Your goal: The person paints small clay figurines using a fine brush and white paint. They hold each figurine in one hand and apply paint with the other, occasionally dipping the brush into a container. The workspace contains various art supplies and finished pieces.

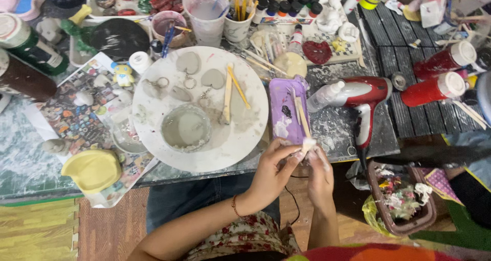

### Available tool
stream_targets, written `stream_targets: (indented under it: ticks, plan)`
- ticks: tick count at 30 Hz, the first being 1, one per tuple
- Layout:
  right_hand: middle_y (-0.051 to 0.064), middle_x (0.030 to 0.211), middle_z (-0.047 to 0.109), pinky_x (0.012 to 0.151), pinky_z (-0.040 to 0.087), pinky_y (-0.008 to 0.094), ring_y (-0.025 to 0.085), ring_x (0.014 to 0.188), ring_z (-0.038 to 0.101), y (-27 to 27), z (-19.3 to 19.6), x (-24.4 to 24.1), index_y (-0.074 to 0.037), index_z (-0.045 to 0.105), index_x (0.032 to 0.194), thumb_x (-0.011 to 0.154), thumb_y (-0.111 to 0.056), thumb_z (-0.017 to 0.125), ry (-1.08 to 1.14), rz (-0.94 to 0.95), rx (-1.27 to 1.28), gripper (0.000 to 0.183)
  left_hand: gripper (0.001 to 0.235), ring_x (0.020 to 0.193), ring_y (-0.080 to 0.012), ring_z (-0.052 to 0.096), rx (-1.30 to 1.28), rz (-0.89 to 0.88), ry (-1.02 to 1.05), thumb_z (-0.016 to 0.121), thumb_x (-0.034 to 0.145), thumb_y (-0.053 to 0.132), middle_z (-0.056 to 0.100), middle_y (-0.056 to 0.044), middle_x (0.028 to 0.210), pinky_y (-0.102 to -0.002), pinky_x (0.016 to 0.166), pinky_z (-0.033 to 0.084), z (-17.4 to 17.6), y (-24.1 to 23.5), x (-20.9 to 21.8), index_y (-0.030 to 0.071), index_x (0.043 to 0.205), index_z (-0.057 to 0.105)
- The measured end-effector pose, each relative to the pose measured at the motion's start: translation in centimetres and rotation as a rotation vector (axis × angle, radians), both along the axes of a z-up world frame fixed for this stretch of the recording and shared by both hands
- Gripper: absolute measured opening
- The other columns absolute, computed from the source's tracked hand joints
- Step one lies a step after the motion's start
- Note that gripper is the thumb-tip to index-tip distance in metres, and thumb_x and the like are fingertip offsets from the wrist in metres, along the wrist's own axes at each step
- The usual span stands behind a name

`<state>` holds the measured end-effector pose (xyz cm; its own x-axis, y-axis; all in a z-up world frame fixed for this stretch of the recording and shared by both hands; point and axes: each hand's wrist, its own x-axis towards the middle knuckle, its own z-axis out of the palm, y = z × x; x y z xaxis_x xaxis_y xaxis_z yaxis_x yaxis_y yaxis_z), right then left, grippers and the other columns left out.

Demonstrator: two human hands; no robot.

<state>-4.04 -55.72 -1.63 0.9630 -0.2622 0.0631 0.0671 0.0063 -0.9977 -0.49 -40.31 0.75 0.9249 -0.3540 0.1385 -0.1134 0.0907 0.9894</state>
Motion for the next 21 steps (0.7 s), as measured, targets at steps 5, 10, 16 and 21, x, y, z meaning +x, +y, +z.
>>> stream_targets:
  ticks: [5,10,16,21]
  plan:
    - [0.005,0.112,0.059,0.092,0.045,0.027,0.012,0.101,0.054,0.8,2.0,-0.3,0.002,0.062,0.126,0.116,-0.016,0.041,-0.082,-0.015,-0.175,0.03,0.019,0.094,-0.0097,0.059,-0.137,0.089,-0.127,0.057,0.111,0.013,0.062,-0.005,0.11,-0.025,0.079,0.049,-0.9,0.7,-0.5,0.001,0.122,0.065]
    - [0.009,0.124,0.064,0.105,0.047,0.032,0.016,0.117,0.06,1.8,3.4,0.0,0.004,0.058,0.134,0.104,-0.001,0.055,-0.256,-0.027,-0.188,0.031,0.027,0.079,-0.0107,0.058,-0.28,-0.053,0.257,0.045,0.116,0.024,0.061,-0.008,0.093,-0.023,0.068,0.051,-0.5,1.3,-1.2,0.003,0.13,0.054]
    - [0.013,0.109,0.071,0.065,0.055,0.026,0.014,0.084,0.067,1.6,2.0,-1.1,0.005,0.061,0.129,0.098,0.0,0.066,-0.204,-0.039,0.07,0.032,0.039,0.099,-0.0114,0.052,-0.255,-0.074,0.015,0.049,0.112,0.017,0.056,-0.007,0.117,-0.027,0.083,0.047,1.1,2.8,-1.4,0.002,0.145,0.034]
    - [0.012,0.114,0.067,0.091,0.052,0.026,0.012,0.102,0.064,2.2,1.0,-0.8,0.006,0.056,0.133,0.095,-0.002,0.068,-0.192,-0.049,-0.112,0.041,0.041,0.104,-0.0087,0.065,-0.422,-0.09,0.254,0.063,0.103,0.009,0.066,-0.008,0.116,-0.026,0.088,0.058,1.4,4.0,-0.9,-0.005,0.137,0.045]
